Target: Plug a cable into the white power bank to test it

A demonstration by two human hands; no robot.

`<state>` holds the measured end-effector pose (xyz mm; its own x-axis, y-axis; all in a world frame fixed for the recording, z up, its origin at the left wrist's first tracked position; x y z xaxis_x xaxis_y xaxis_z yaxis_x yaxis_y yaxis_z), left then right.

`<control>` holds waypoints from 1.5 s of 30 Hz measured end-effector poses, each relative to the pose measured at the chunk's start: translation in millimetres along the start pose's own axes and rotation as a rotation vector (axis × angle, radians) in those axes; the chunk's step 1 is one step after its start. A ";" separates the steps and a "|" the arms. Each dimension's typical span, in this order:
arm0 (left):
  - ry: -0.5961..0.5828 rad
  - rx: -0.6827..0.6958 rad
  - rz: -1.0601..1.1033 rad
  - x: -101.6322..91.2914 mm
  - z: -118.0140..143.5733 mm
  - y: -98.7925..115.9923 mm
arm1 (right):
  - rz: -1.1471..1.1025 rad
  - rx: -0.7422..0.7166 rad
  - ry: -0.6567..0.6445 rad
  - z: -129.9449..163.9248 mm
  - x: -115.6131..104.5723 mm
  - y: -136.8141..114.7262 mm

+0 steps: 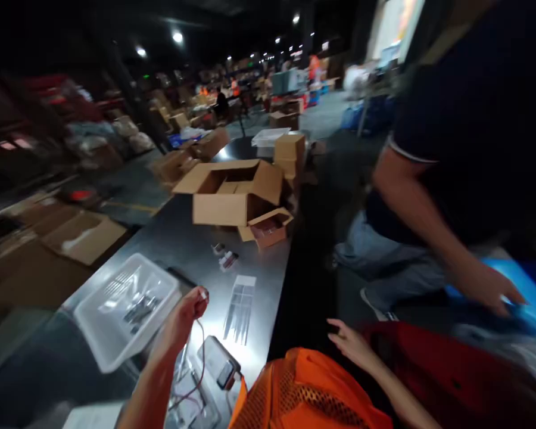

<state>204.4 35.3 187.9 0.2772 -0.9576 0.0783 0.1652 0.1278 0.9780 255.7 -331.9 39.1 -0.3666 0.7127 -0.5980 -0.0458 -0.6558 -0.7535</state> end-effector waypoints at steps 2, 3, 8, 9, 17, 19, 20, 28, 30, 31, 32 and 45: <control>0.087 0.001 0.082 -16.9 11.8 -1.5 | 0.008 -0.101 -0.146 -27.8 29.9 -33.8; 0.125 0.010 0.121 -23.4 20.0 -3.1 | 0.014 -0.163 -0.206 -40.3 44.7 -55.3; 0.290 0.073 0.270 -48.5 71.7 -16.4 | 0.093 -0.432 -0.472 -68.5 115.0 -160.9; 0.329 0.079 0.291 -55.2 82.7 -19.7 | 0.130 -0.450 -0.522 -69.1 129.2 -172.9; 0.768 0.142 0.337 -127.8 164.8 -54.9 | 0.615 -0.323 -0.747 -54.2 262.4 -173.5; 0.855 0.140 0.337 -133.5 175.2 -65.5 | 0.712 -0.315 -0.744 -41.8 294.1 -175.3; 0.888 0.134 0.336 -133.4 178.0 -70.7 | 0.753 -0.318 -0.737 -35.8 307.8 -177.8; 1.205 0.136 0.401 -111.8 190.9 -85.1 | 0.925 -0.384 -0.752 -45.5 349.1 -185.9; 1.291 0.193 0.452 -105.2 197.1 -78.4 | 0.923 -0.416 -0.784 -59.4 347.1 -186.7; 1.316 0.221 0.480 -101.2 199.1 -74.4 | 0.926 -0.427 -0.802 -66.0 345.9 -188.0; 1.330 0.250 0.508 -97.0 199.8 -70.4 | 0.930 -0.442 -0.821 -71.8 345.1 -189.8; 1.419 0.435 0.541 -54.8 181.7 -53.5 | 0.819 -0.768 -1.144 -126.4 310.2 -264.8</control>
<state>8.4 34.1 166.5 0.8765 0.2186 0.4288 -0.4472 0.0405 0.8935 271.6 94.3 18.6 -0.5426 -0.5351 -0.6476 0.8301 -0.2236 -0.5108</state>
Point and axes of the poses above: each hand's wrist, its own z-axis away from the middle knuckle, its own x-axis out of the palm, y = z × x, the point moved 3 cm from there along -z, towards the middle knuckle, and after that the axes turned 7 degrees about z, right-handed, at the moved point
